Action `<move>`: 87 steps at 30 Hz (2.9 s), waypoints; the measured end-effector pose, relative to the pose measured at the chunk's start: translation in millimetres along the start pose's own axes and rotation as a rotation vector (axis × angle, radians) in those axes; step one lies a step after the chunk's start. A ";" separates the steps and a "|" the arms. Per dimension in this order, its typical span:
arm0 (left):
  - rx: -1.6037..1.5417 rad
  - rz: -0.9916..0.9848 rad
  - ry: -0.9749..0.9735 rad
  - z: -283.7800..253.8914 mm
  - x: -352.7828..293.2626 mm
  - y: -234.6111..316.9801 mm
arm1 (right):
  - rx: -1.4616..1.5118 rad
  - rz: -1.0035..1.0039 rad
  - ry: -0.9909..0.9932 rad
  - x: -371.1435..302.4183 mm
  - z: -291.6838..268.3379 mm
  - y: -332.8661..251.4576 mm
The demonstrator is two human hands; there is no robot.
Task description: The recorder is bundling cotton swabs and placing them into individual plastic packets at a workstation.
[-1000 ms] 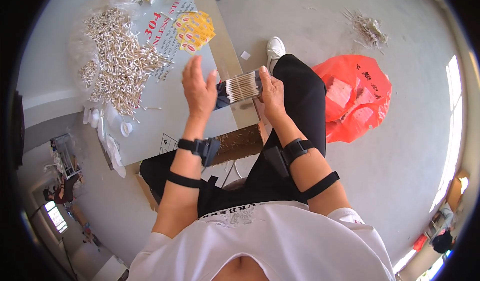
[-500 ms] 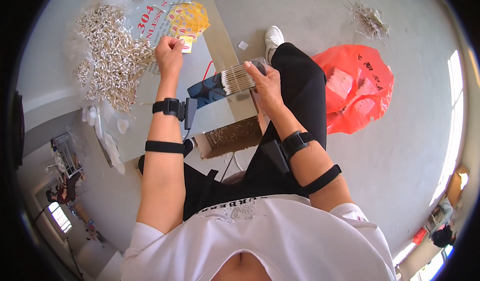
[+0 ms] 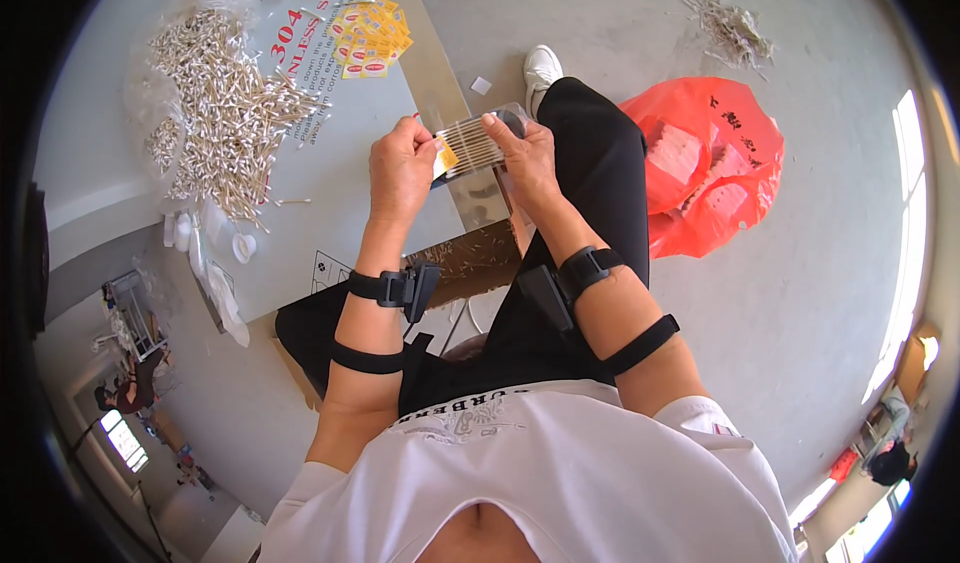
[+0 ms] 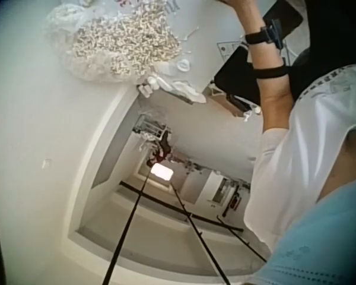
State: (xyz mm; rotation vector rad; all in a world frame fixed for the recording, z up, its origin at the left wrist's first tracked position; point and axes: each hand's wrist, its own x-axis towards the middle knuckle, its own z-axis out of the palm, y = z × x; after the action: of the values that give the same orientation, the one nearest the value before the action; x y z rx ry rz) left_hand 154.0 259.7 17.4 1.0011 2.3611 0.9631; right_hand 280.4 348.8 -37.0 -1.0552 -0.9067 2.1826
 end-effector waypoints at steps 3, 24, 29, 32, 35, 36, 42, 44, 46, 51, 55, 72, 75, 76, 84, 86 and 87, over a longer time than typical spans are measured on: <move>0.034 0.027 -0.010 5.6 1.8 7.6 | 0.005 -0.008 -0.002 2.4 -2.5 1.2; 0.020 0.094 0.056 19.3 4.5 13.0 | -0.028 -0.004 0.047 0.9 2.0 -3.2; 0.078 0.207 0.118 22.3 -3.6 8.9 | -0.059 -0.031 0.069 0.1 3.0 -4.3; 0.203 0.324 0.207 20.4 -19.3 -4.4 | -0.096 0.014 0.070 3.3 -1.2 -5.1; 0.424 0.277 0.151 23.3 -41.9 -14.4 | -0.086 0.046 0.092 4.4 1.2 -4.9; 0.522 0.198 0.079 26.3 -46.7 -16.8 | -0.091 0.028 0.112 4.8 3.1 -4.1; 0.577 0.167 0.062 39.8 -52.6 -16.4 | -0.211 -0.221 0.153 13.3 1.9 13.8; 0.548 0.163 0.076 38.3 -53.9 -16.8 | -0.272 -0.281 0.171 12.4 2.8 14.2; 0.520 0.159 0.089 37.3 -55.4 -17.4 | -0.567 -0.352 0.178 8.6 3.6 10.5; 0.574 0.166 0.034 38.5 -56.2 -12.1 | -0.713 -0.335 0.208 8.7 1.2 6.9; 0.510 0.171 0.104 38.5 -58.5 -12.4 | -0.525 -0.286 0.186 11.3 3.2 7.6; 0.589 0.157 0.079 40.9 -57.7 -16.6 | -0.646 -0.395 0.232 12.9 0.7 19.2; 0.586 0.165 0.074 41.6 -56.6 -15.2 | -0.687 -0.406 0.269 15.6 -3.4 20.7; 0.586 0.163 0.076 40.9 -56.9 -15.7 | -0.614 -0.348 0.253 15.3 -1.0 18.7; 0.537 0.175 0.111 37.5 -57.9 -17.5 | -0.695 -0.781 0.335 -8.2 0.2 -20.9; 0.531 0.180 0.111 38.5 -57.8 -14.6 | -0.230 -0.587 -0.152 -14.0 5.0 -27.4; 0.530 0.183 0.108 38.9 -57.7 -13.3 | -0.233 -0.528 -0.199 -12.5 3.6 -20.6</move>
State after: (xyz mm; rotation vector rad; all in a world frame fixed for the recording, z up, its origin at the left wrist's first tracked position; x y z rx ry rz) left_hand 208.8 227.1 -13.6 1.4058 2.7224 0.4547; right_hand 287.9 351.6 -13.9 -0.6047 -1.3786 1.7821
